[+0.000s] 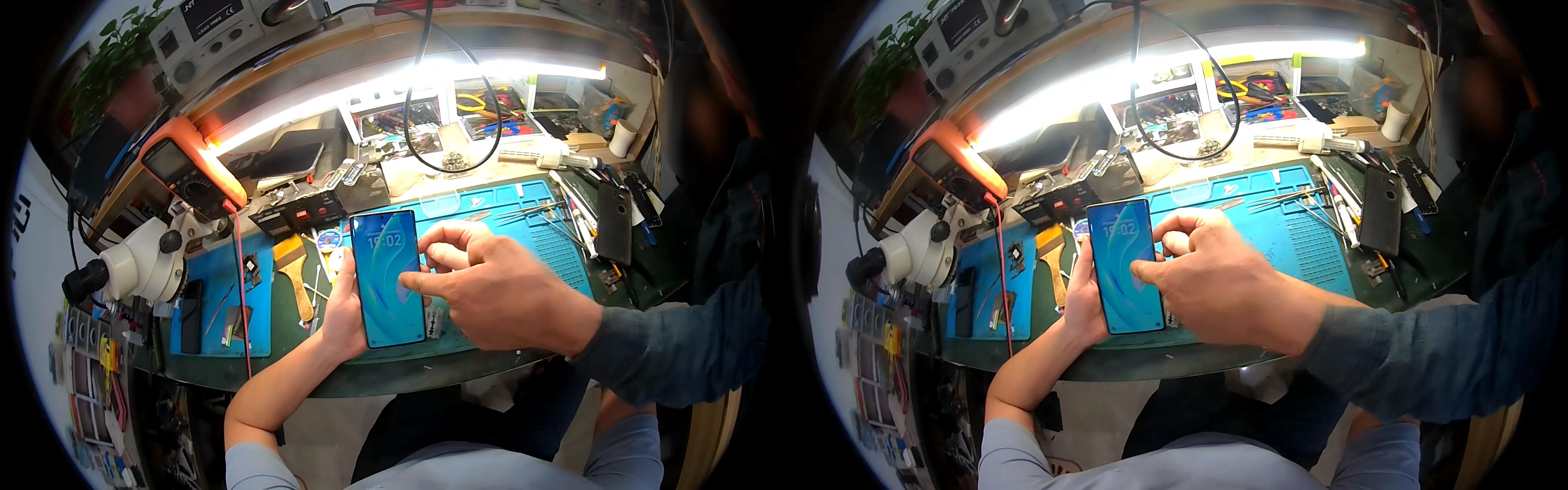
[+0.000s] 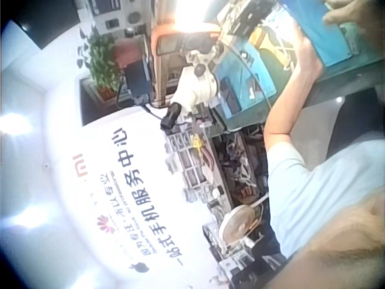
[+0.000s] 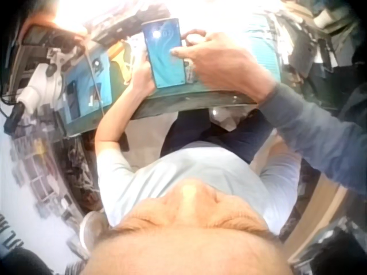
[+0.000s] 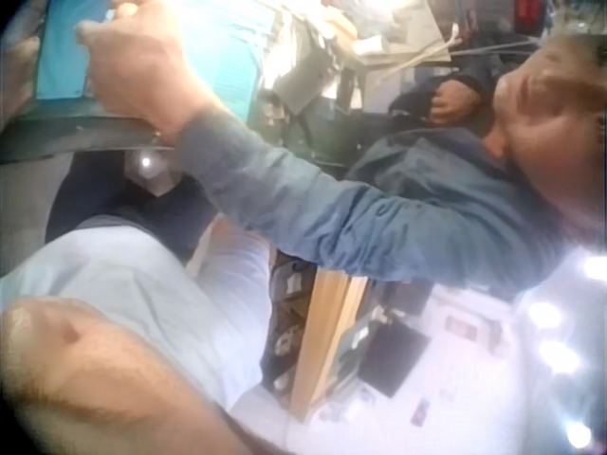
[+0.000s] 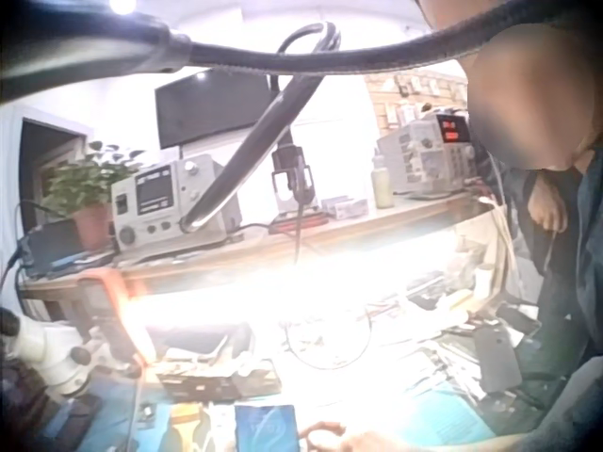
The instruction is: The person works on a smartphone at a cluttered electronics repair bench. They use a small metal tool to pry and separate the phone's screen assembly from the frame, then test the device by turning it on and interacting with the touchscreen.
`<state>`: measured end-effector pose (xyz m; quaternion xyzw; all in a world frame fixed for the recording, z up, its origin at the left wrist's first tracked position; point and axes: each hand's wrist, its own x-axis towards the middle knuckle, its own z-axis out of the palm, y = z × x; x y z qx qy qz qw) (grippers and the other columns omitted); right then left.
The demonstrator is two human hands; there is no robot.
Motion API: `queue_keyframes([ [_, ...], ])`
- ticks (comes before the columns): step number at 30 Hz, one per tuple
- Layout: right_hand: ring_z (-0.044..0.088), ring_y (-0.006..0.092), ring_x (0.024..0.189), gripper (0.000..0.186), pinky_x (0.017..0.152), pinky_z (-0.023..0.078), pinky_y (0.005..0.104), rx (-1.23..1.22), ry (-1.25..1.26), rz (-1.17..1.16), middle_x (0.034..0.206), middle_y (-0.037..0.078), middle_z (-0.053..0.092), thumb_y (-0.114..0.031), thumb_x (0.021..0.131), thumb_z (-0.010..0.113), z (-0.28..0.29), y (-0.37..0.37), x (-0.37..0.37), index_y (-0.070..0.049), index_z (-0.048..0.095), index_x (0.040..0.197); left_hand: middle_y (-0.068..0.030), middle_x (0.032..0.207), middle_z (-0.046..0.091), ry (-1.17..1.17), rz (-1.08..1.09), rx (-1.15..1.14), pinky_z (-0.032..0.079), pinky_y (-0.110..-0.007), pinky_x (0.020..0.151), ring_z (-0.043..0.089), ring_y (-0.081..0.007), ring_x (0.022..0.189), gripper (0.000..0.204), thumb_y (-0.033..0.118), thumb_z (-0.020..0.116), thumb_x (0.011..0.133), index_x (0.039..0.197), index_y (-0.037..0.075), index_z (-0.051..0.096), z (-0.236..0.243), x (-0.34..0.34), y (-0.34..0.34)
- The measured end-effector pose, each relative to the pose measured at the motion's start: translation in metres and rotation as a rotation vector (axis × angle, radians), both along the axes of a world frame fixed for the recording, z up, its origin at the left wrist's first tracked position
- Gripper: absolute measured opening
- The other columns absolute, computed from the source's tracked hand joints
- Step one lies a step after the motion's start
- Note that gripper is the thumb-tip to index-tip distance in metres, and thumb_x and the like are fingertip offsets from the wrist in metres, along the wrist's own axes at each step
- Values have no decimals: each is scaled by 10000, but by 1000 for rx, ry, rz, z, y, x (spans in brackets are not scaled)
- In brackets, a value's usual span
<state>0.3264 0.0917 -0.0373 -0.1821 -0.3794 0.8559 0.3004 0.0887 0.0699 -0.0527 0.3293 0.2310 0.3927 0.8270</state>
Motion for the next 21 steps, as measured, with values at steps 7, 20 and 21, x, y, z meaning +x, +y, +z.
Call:
queue_keyframes([
  [7,590,79,831,260,669,500,205,488,-385,-314,1003,26,645,-129,948,600,-19,13,-14,21,623,1159,-192,1375,527,-57,-22,41,452,-492,1066,556,-306,1220,799,660,183,1009,1493,48,358,-7,-1,3],
  [20,584,139,929,498,789,546,292,658,-575,-522,1071,87,604,-204,808,759,-19,-8,-44,30,530,1184,-140,1438,481,7,-11,77,439,-438,1088,513,-255,1305,854,720,152,972,1520,85,314,-8,5,-3],
  [21,585,138,922,479,783,544,293,658,-569,-524,1062,87,607,-201,815,753,-19,-9,-44,28,536,1175,-140,1444,476,18,-14,91,440,-438,1088,508,-253,1309,861,727,155,967,1523,87,310,-9,5,-2],
])
